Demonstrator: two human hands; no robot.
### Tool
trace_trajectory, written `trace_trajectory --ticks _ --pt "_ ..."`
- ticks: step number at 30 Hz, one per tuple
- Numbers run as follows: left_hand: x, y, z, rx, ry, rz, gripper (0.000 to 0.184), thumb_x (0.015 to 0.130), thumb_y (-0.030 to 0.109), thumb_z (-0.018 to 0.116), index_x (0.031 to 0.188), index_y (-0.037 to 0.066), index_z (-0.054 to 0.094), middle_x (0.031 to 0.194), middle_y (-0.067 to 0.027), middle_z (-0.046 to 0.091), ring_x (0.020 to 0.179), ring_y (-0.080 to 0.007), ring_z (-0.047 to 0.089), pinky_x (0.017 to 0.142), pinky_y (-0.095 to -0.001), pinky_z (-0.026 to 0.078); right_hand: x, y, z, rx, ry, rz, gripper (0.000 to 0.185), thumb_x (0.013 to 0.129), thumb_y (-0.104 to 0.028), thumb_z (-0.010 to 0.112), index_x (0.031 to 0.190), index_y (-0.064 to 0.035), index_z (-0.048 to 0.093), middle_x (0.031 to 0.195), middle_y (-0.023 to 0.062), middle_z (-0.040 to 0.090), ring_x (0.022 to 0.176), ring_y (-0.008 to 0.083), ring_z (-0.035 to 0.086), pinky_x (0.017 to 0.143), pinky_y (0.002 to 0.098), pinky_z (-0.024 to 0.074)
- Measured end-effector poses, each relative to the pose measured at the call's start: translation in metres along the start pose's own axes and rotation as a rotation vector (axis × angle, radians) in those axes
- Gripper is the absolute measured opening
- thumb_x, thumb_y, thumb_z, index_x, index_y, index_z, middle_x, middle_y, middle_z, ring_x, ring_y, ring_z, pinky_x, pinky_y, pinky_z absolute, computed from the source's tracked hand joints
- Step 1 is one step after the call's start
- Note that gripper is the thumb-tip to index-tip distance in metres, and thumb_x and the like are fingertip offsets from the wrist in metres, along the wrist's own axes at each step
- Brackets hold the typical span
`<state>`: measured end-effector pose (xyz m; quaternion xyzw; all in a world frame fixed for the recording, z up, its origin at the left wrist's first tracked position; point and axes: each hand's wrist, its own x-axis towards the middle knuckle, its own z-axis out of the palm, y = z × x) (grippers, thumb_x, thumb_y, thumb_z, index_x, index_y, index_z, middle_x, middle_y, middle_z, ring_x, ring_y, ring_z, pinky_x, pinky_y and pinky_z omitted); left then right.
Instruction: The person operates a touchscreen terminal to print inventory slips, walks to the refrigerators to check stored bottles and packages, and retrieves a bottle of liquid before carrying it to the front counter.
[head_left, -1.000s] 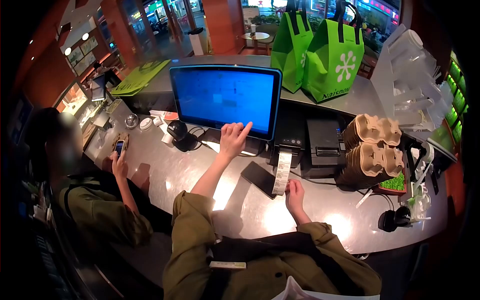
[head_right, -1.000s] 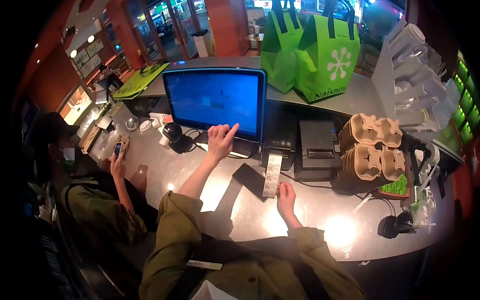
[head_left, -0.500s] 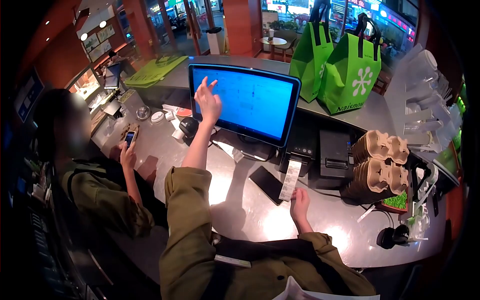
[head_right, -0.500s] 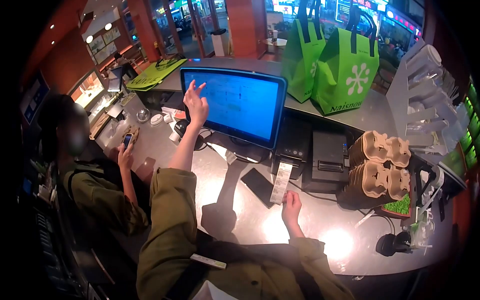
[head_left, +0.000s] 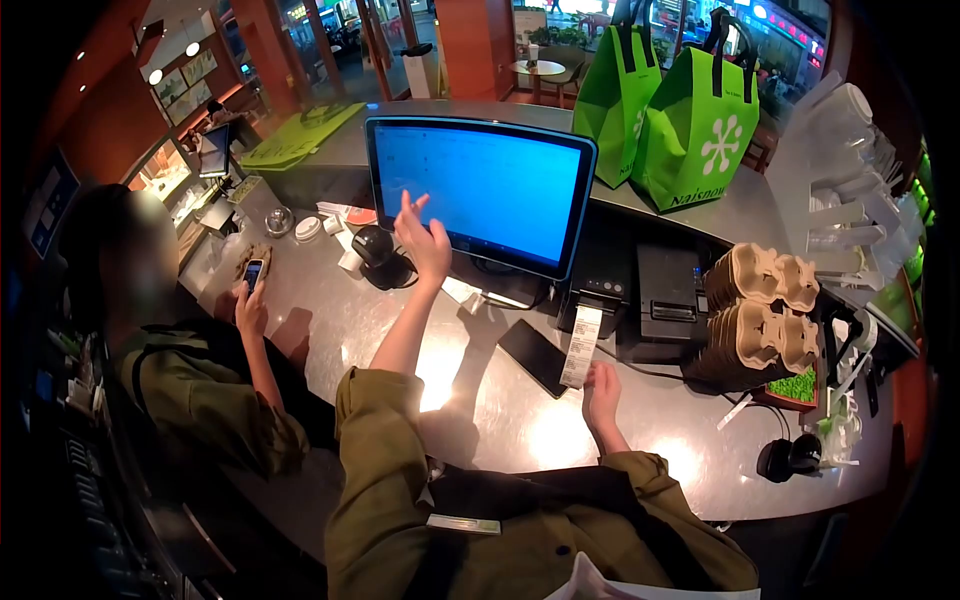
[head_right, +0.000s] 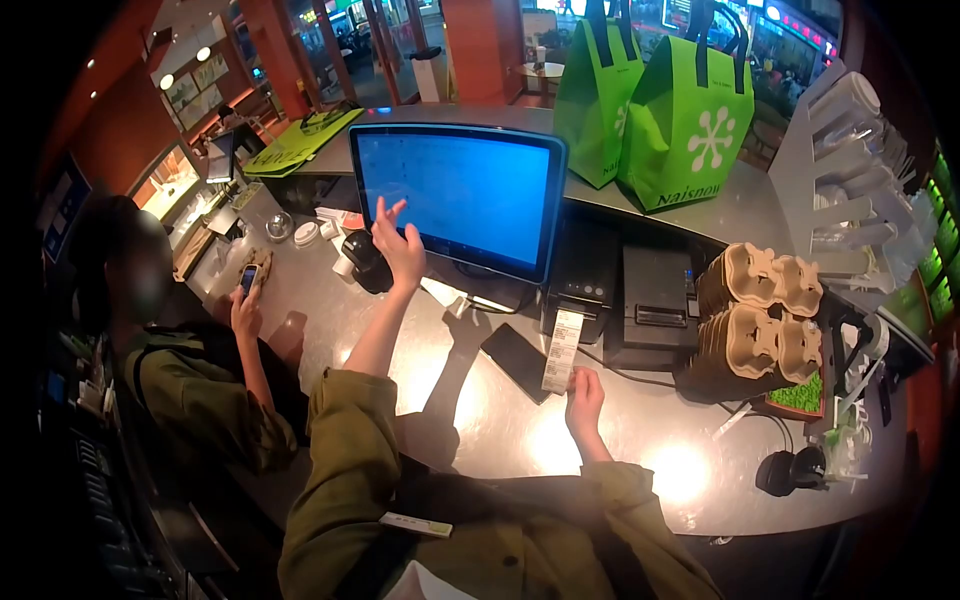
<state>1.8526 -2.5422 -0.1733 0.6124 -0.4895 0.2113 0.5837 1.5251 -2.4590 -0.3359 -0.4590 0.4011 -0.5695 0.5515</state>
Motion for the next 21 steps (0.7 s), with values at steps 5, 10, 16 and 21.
trace_trajectory --ticks 5,10,16,21 --pt "-0.065 -0.013 -0.002 0.008 -0.082 -0.125 0.064 0.070 0.001 0.046 0.131 -0.001 0.027 0.112 -0.0124 0.054 0.108 -0.0282 0.038 0.096 -0.0400 0.023 0.007 0.000 0.000 0.226 -0.008 0.121 0.022 0.093 -0.018 0.041 0.092 0.0013 0.052 0.079 0.0024 0.052 0.069 0.0090 0.048 0.065 0.0230 0.0406" --pt "-0.168 -0.021 -0.013 -0.012 -0.194 -0.300 0.062 0.068 0.002 0.045 0.129 0.000 0.032 0.113 -0.0130 0.051 0.108 -0.0298 0.039 0.096 -0.0412 0.024 0.011 -0.047 0.027 0.115 0.021 0.057 0.023 0.092 -0.019 0.042 0.093 0.0014 0.053 0.081 0.0026 0.054 0.073 0.0094 0.049 0.067 0.0233 0.0409" --pt "-0.156 -0.016 -0.013 -0.007 -0.175 -0.221 0.054 0.068 0.000 0.046 0.122 0.002 0.042 0.110 -0.0125 0.051 0.107 -0.0296 0.039 0.095 -0.0420 0.025 0.027 -0.042 0.026 -0.260 0.014 -0.075 0.027 0.090 -0.022 0.046 0.095 0.0027 0.055 0.085 0.0030 0.057 0.080 0.0096 0.049 0.073 0.0225 0.0386" --pt "-0.026 0.024 0.011 0.107 -0.032 0.082 0.048 0.067 -0.002 0.050 0.113 0.012 0.055 0.104 -0.0117 0.046 0.104 -0.0296 0.038 0.092 -0.0419 0.027 0.027 -0.046 0.030 -0.232 0.039 -0.071 0.026 0.089 -0.022 0.047 0.094 0.0018 0.056 0.081 0.0030 0.057 0.077 0.0085 0.049 0.071 0.0226 0.0393"
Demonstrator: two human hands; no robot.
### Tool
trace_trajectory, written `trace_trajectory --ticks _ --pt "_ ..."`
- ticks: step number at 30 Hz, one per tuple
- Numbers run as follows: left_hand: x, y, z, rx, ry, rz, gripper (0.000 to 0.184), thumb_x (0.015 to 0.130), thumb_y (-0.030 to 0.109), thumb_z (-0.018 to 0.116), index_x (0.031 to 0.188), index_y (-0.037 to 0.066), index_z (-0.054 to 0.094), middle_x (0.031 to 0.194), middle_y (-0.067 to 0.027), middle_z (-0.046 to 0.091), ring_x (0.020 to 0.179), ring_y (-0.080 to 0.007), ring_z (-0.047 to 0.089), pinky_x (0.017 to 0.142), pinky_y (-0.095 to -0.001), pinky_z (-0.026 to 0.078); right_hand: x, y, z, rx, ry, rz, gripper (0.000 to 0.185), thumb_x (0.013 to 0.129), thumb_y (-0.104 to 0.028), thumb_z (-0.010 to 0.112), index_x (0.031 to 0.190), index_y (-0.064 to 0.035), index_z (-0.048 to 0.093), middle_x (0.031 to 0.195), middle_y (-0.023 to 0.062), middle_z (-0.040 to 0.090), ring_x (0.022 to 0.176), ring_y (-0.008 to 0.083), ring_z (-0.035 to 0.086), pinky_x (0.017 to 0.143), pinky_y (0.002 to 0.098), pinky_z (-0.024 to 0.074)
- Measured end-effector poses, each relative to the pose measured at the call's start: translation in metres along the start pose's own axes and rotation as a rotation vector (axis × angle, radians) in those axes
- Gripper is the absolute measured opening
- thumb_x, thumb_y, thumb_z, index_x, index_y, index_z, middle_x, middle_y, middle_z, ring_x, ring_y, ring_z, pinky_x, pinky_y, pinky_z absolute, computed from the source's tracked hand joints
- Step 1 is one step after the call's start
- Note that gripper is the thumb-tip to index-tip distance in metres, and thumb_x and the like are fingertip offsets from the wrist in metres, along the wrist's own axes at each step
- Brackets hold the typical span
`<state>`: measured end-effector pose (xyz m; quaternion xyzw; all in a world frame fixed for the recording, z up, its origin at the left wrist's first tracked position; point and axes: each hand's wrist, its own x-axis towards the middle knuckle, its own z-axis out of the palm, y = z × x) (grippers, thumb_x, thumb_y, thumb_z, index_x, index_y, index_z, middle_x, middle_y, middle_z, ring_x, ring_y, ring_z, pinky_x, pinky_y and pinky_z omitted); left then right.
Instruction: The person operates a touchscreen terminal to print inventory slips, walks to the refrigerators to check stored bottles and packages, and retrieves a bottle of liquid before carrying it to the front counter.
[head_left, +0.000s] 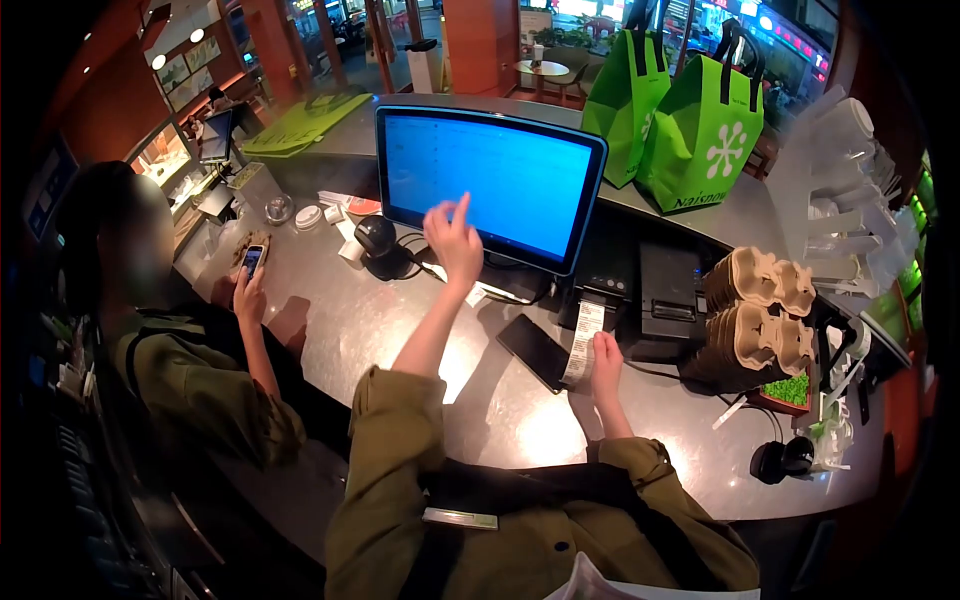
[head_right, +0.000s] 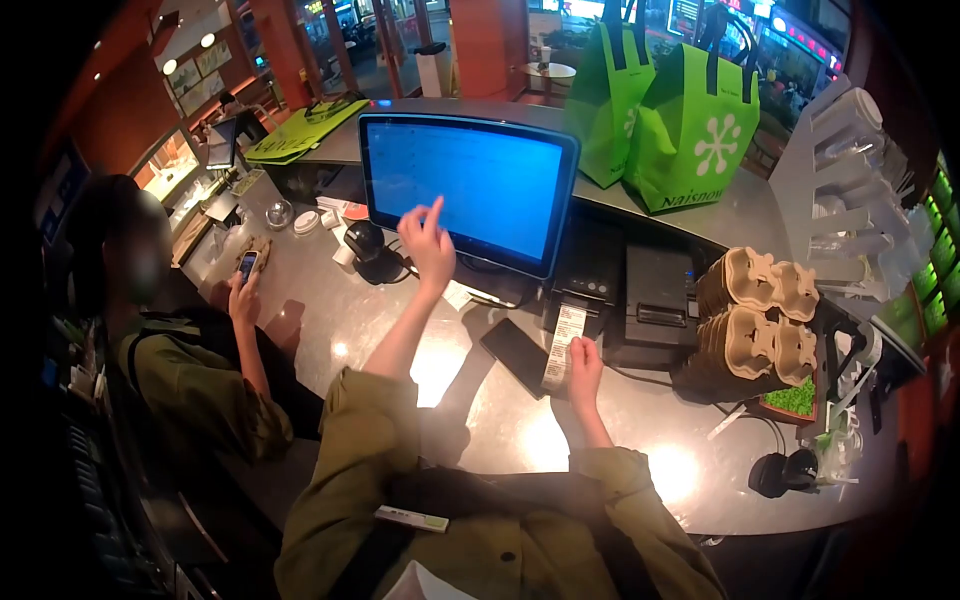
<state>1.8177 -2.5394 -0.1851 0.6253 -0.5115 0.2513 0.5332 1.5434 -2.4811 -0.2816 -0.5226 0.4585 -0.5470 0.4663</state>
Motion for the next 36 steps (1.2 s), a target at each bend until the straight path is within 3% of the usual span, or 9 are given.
trace_trajectory --ticks 3,7,17,22,26,30,36 --pt "0.041 0.012 0.005 0.167 -0.058 -0.021 0.049 0.068 -0.001 0.052 0.114 0.015 0.055 0.103 -0.0126 0.043 0.104 -0.0304 0.036 0.090 -0.0415 0.028 0.003 0.008 -0.003 0.027 0.025 0.050 0.027 0.090 -0.022 0.046 0.098 0.0025 0.056 0.089 0.0031 0.057 0.083 0.0103 0.050 0.076 0.0227 0.0389" --pt "0.051 0.011 0.012 0.268 -0.121 -0.025 0.051 0.068 -0.001 0.053 0.117 0.016 0.054 0.104 -0.0141 0.040 0.105 -0.0295 0.033 0.091 -0.0408 0.026 0.006 0.009 -0.006 0.068 0.020 0.061 0.025 0.090 -0.020 0.045 0.097 0.0016 0.056 0.088 0.0022 0.057 0.081 0.0090 0.050 0.074 0.0219 0.0394" --pt "0.045 0.014 0.011 0.201 -0.090 -0.051 0.059 0.067 -0.001 0.052 0.124 0.011 0.045 0.109 -0.0153 0.038 0.107 -0.0315 0.032 0.095 -0.0432 0.022 0.002 0.013 -0.006 0.175 0.007 0.148 0.026 0.091 -0.023 0.044 0.098 -0.0016 0.056 0.082 -0.0022 0.055 0.073 0.0054 0.047 0.065 0.0189 0.0378" --pt "-0.039 -0.023 0.006 0.082 0.090 -0.145 0.057 0.068 0.004 0.052 0.124 0.004 0.041 0.115 -0.0181 0.039 0.108 -0.0341 0.034 0.095 -0.0461 0.022 0.003 0.012 -0.006 0.198 -0.001 0.135 0.026 0.091 -0.024 0.045 0.099 -0.0016 0.055 0.082 -0.0024 0.054 0.073 0.0053 0.047 0.065 0.0186 0.0374" --pt "-0.172 -0.063 -0.011 0.288 -0.109 -0.453 0.053 0.070 0.005 0.050 0.122 0.003 0.042 0.115 -0.0178 0.041 0.109 -0.0345 0.035 0.094 -0.0452 0.025 0.008 0.017 -0.006 0.154 0.006 0.109 0.026 0.091 -0.024 0.046 0.097 -0.0005 0.056 0.085 -0.0010 0.055 0.077 0.0064 0.048 0.069 0.0201 0.0387" --pt "-0.184 -0.053 -0.028 0.268 -0.130 -0.481 0.046 0.070 0.004 0.049 0.117 0.003 0.046 0.114 -0.0160 0.041 0.109 -0.0328 0.036 0.094 -0.0438 0.028 0.011 0.015 -0.002 0.074 0.026 0.062 0.025 0.090 -0.021 0.047 0.095 0.0014 0.056 0.088 0.0008 0.057 0.081 0.0072 0.049 0.074 0.0213 0.0392" --pt "-0.176 -0.049 -0.028 0.237 -0.171 -0.454 0.034 0.070 0.002 0.049 0.104 0.002 0.053 0.110 -0.0144 0.044 0.107 -0.0313 0.037 0.092 -0.0420 0.030 0.022 0.001 0.003 0.136 0.073 0.115 0.021 0.087 -0.016 0.051 0.090 0.0030 0.058 0.078 0.0013 0.058 0.074 0.0066 0.050 0.068 0.0208 0.0401"
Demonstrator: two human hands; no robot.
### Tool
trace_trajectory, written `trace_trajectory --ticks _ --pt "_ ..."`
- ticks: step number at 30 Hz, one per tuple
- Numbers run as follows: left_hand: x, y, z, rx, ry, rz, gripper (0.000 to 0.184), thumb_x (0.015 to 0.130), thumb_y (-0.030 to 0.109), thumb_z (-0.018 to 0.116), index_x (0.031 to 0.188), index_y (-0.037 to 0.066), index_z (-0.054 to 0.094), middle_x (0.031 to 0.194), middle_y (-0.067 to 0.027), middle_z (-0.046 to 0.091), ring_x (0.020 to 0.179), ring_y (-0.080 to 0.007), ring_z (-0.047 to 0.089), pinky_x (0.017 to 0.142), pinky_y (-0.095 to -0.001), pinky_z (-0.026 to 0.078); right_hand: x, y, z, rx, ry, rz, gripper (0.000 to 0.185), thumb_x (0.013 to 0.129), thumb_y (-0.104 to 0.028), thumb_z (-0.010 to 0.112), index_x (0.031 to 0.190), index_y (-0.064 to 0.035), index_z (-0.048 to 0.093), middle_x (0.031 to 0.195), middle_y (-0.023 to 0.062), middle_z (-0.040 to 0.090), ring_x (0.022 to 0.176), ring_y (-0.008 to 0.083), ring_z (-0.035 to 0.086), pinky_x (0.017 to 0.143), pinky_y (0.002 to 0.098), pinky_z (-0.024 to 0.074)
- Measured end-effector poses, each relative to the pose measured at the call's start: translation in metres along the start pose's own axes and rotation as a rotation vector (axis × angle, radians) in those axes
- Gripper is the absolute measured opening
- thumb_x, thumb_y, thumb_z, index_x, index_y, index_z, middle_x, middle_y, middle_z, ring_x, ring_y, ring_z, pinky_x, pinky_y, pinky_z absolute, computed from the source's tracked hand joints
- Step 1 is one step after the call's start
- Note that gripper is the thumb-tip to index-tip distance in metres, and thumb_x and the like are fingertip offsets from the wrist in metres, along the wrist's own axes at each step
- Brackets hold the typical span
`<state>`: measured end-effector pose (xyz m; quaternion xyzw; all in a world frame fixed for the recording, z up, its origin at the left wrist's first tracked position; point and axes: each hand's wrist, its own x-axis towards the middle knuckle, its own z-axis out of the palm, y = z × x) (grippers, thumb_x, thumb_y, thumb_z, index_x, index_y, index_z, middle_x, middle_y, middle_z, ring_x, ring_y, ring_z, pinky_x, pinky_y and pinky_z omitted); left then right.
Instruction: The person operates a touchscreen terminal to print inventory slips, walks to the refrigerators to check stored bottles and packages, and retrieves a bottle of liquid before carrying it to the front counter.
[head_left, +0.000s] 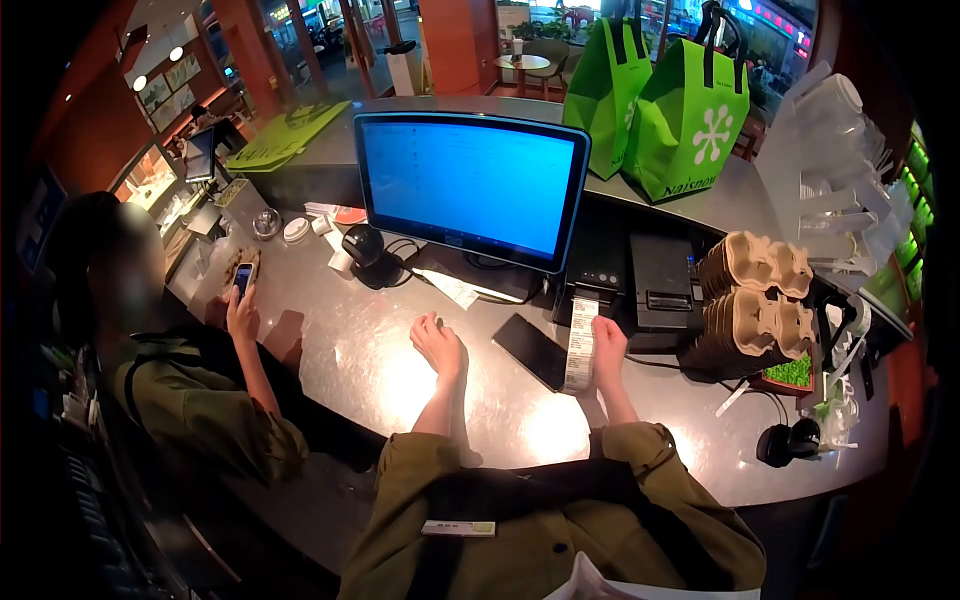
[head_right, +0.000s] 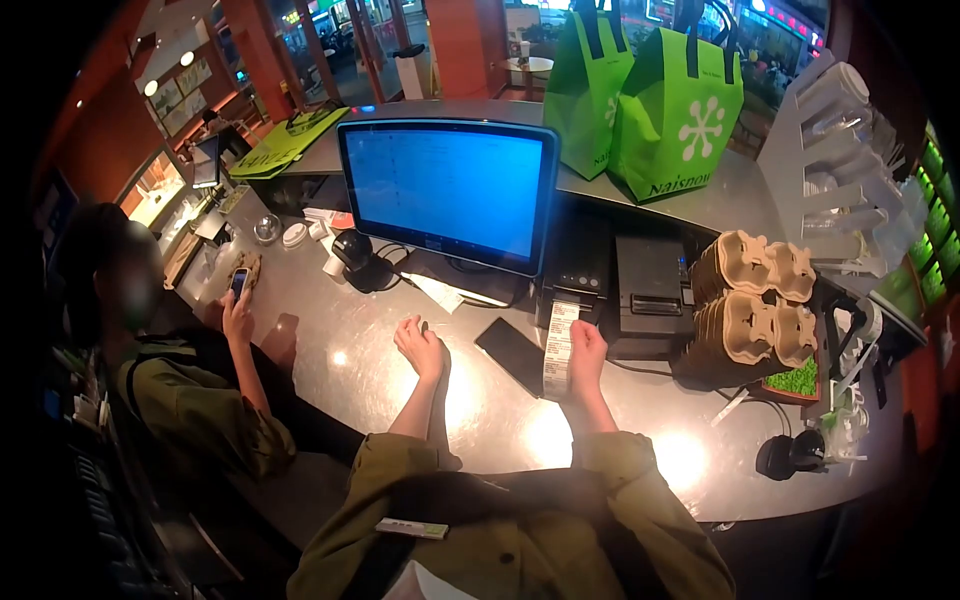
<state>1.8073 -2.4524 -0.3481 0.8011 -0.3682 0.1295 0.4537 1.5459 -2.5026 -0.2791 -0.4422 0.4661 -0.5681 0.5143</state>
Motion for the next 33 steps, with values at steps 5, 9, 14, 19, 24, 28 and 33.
trace_trajectory --ticks 5,9,14,19,24,28,33 --pt "-0.001 -0.003 0.001 -0.005 -0.016 0.016 0.026 0.070 0.002 0.050 0.095 0.002 0.057 0.105 -0.0138 0.047 0.105 -0.0305 0.039 0.091 -0.0412 0.031 0.010 -0.014 0.003 -0.217 -0.023 -0.019 0.023 0.083 -0.018 0.056 0.075 0.0032 0.059 0.065 -0.0008 0.056 0.061 0.0069 0.047 0.056 0.0236 0.0386" --pt "0.001 0.004 -0.005 -0.012 -0.051 0.010 0.023 0.070 0.002 0.050 0.091 0.002 0.058 0.102 -0.0130 0.048 0.104 -0.0298 0.040 0.090 -0.0400 0.032 0.019 -0.025 0.008 -0.474 0.020 -0.158 0.029 0.079 -0.021 0.058 0.065 0.0038 0.057 0.054 0.0029 0.053 0.052 0.0088 0.043 0.050 0.0280 0.0362" --pt "0.001 0.008 -0.008 -0.018 -0.048 0.006 0.020 0.071 0.001 0.049 0.089 0.002 0.058 0.101 -0.0127 0.048 0.103 -0.0296 0.041 0.090 -0.0392 0.033 0.023 -0.043 0.017 -0.619 0.001 -0.238 0.033 0.077 -0.023 0.058 0.061 0.0060 0.053 0.051 0.0133 0.050 0.048 0.0189 0.047 0.050 0.0337 0.0379" --pt "0.002 0.011 -0.009 -0.016 -0.056 0.000 0.020 0.071 0.001 0.049 0.088 0.002 0.058 0.101 -0.0129 0.049 0.102 -0.0296 0.042 0.089 -0.0396 0.033 0.028 -0.045 0.023 -0.778 -0.021 -0.315 0.033 0.078 -0.022 0.056 0.061 0.0060 0.052 0.054 0.0186 0.052 0.050 0.0298 0.051 0.051 0.0380 0.0395" --pt "0.000 0.006 -0.007 -0.024 -0.054 0.000 0.019 0.071 0.001 0.049 0.088 0.002 0.058 0.100 -0.0131 0.049 0.102 -0.0297 0.042 0.089 -0.0396 0.033 0.000 -0.081 0.053 -0.716 -0.146 -0.498 0.028 0.081 -0.019 0.055 0.067 0.0046 0.054 0.055 0.0176 0.052 0.048 0.0291 0.052 0.048 0.0363 0.0392" --pt "0.001 0.006 -0.006 -0.077 0.000 -0.008 0.020 0.071 0.000 0.048 0.088 0.001 0.058 0.101 -0.0137 0.050 0.101 -0.0301 0.042 0.088 -0.0401 0.033 -0.039 -0.110 0.083 -0.474 -0.440 -0.638 0.017 0.081 -0.013 0.059 0.073 0.0012 0.057 0.052 0.0124 0.052 0.042 0.0166 0.050 0.042 0.0274 0.0363" --pt "-0.001 0.002 -0.011 -0.182 0.016 -0.027 0.021 0.071 -0.001 0.045 0.089 0.000 0.057 0.100 -0.0145 0.050 0.099 -0.0308 0.042 0.087 -0.0391 0.034 -0.068 -0.083 0.074 -0.454 -0.699 -0.416 0.018 0.079 -0.017 0.061 0.073 -0.0005 0.057 0.052 0.0148 0.049 0.043 0.0246 0.049 0.043 0.0304 0.0368"
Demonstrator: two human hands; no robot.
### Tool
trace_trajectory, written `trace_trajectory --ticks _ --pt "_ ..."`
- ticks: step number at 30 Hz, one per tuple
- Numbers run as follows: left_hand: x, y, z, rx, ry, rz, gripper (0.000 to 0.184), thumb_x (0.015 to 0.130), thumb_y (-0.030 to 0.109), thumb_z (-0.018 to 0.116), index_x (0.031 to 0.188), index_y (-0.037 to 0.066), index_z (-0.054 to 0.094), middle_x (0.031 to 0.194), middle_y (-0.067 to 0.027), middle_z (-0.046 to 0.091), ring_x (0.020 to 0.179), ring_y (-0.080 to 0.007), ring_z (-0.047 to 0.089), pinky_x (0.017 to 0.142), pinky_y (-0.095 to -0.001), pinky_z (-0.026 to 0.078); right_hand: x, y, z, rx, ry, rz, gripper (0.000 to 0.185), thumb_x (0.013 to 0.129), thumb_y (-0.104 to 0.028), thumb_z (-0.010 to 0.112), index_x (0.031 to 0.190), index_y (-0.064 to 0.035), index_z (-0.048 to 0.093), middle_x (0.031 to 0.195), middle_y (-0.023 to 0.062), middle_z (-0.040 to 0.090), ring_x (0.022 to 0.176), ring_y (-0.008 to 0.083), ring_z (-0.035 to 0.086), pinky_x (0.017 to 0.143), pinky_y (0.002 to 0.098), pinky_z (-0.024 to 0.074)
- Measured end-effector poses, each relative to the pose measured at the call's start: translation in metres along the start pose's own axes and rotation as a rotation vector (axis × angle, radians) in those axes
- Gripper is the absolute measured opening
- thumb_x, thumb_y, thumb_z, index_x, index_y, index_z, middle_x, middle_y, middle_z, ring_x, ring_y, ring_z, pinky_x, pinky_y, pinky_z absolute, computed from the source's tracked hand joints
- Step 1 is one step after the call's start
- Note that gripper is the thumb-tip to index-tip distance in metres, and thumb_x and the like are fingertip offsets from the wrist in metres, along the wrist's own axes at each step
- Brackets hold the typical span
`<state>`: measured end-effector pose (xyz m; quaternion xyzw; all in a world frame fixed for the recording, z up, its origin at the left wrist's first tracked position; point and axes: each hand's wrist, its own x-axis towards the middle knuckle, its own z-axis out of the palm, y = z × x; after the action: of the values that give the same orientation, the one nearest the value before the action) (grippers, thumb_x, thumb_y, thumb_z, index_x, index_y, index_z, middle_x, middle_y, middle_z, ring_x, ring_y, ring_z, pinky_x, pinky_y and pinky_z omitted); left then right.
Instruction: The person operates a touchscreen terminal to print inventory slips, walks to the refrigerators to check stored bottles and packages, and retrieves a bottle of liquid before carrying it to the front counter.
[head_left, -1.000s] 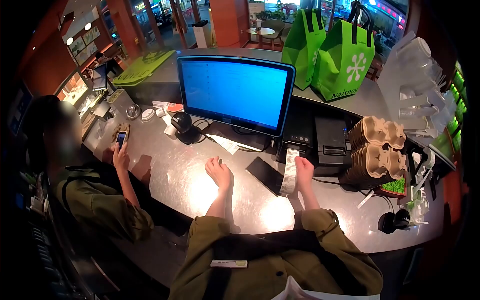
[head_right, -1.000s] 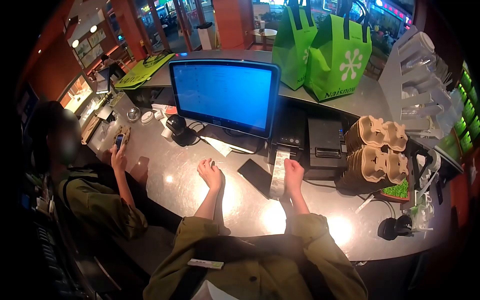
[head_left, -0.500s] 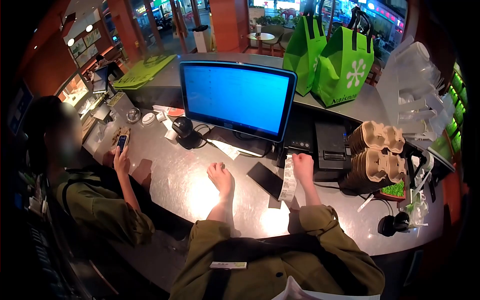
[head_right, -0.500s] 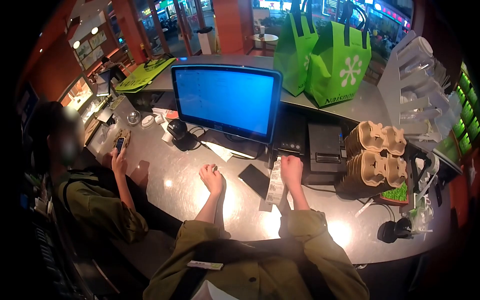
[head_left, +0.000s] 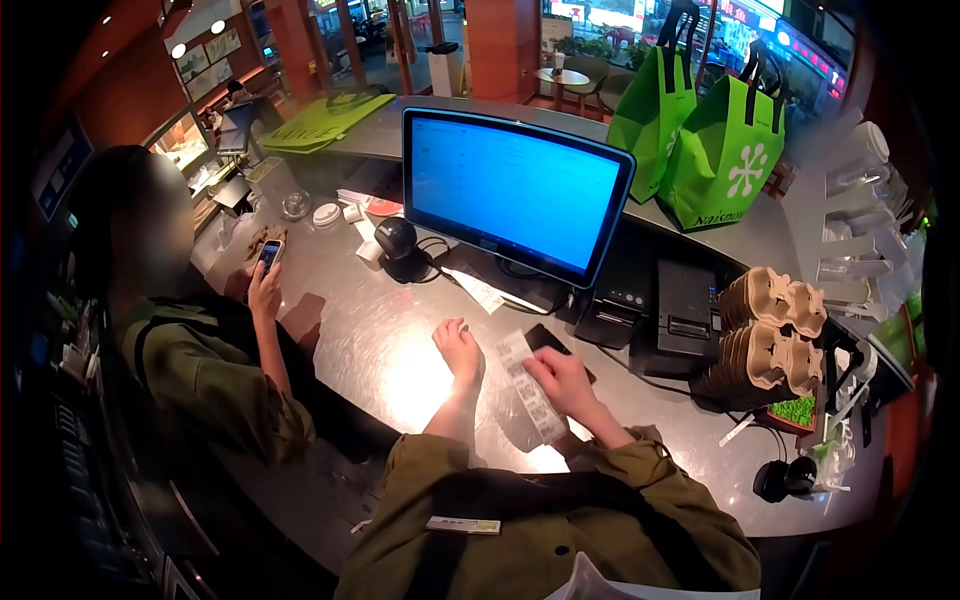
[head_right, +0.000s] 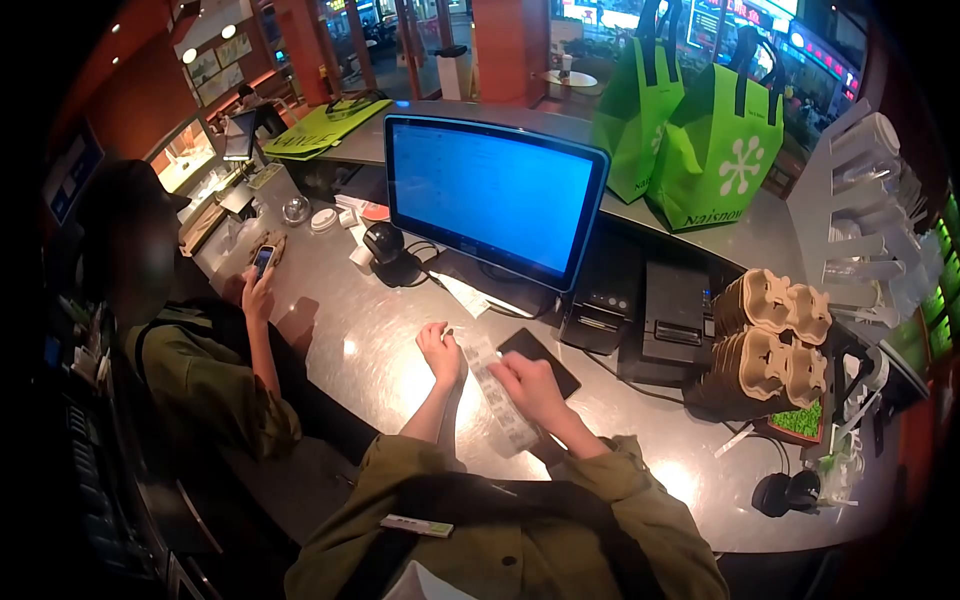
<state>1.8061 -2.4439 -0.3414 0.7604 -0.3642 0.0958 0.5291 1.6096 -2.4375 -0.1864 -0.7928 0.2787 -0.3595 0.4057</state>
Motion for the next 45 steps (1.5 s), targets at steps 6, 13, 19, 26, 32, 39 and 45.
trace_trajectory --ticks 6,13,19,26,32,39,45 --pt "0.000 0.002 -0.002 -0.070 -0.042 -0.053 0.022 0.073 -0.003 0.042 0.090 0.000 0.056 0.098 -0.0147 0.051 0.098 -0.0305 0.042 0.084 -0.0380 0.037 -0.090 0.050 -0.050 0.102 0.238 0.405 0.019 0.083 -0.015 0.057 0.080 0.0029 0.060 0.065 0.0028 0.057 0.061 0.0074 0.049 0.055 0.0221 0.0405" --pt "-0.059 0.060 0.003 -0.302 -0.013 0.052 0.020 0.078 -0.002 0.043 0.095 -0.001 0.054 0.090 -0.0133 0.053 0.090 -0.0293 0.049 0.080 -0.0327 0.042 -0.199 0.059 -0.105 0.110 0.959 0.569 0.015 0.086 -0.010 0.048 0.079 0.0016 0.056 0.071 -0.0025 0.051 0.067 0.0042 0.044 0.059 0.0192 0.0372" --pt "-0.205 0.227 -0.037 -0.953 -1.306 -0.125 0.029 0.089 0.017 0.046 0.114 0.002 0.047 0.103 -0.0083 0.058 0.088 -0.0149 0.056 0.079 -0.0268 0.044 -0.222 0.002 -0.116 0.090 0.838 0.535 0.019 0.088 -0.013 0.048 0.088 0.0048 0.056 0.077 0.0054 0.057 0.071 0.0100 0.050 0.064 0.0241 0.0415" --pt "-0.322 0.331 -0.058 -1.101 -1.641 -0.383 0.033 0.091 0.021 0.043 0.112 -0.004 0.053 0.105 -0.0091 0.059 0.093 -0.0139 0.055 0.084 -0.0266 0.042 -0.353 0.002 -0.165 -0.001 1.016 0.551 0.018 0.086 -0.012 0.050 0.081 0.0036 0.054 0.068 0.0026 0.054 0.065 0.0073 0.046 0.059 0.0234 0.0401" --pt "-0.442 0.440 -0.078 -1.065 -1.604 -0.417 0.032 0.092 0.024 0.043 0.108 -0.001 0.056 0.085 -0.0073 0.063 0.074 -0.0103 0.057 0.068 -0.0246 0.047 -0.505 -0.033 -0.225 0.179 0.886 0.566 0.019 0.086 -0.017 0.055 0.080 0.0010 0.054 0.063 -0.0030 0.050 0.059 0.0033 0.043 0.052 0.0210 0.0366" --pt "-0.609 0.616 -0.140 -1.258 -1.860 -0.362 0.033 0.091 0.021 0.046 0.107 -0.007 0.052 0.087 -0.0134 0.063 0.075 -0.0150 0.060 0.069 -0.0266 0.049 -0.694 -0.106 -0.317 0.267 1.347 0.602 0.016 0.086 -0.016 0.056 0.084 0.0004 0.058 0.061 -0.0004 0.057 0.049 0.0030 0.048 0.042 0.0190 0.0364" --pt "-0.746 0.705 -0.148 -1.084 -2.251 -0.229 0.030 0.090 0.019 0.049 0.106 -0.006 0.054 0.089 -0.0142 0.063 0.079 -0.0175 0.061 0.070 -0.0274 0.048 -0.824 -0.099 -0.370 -0.001 1.588 0.590 0.015 0.088 -0.013 0.050 0.093 0.0007 0.054 0.072 0.0017 0.058 0.062 0.0057 0.052 0.056 0.0189 0.0412"
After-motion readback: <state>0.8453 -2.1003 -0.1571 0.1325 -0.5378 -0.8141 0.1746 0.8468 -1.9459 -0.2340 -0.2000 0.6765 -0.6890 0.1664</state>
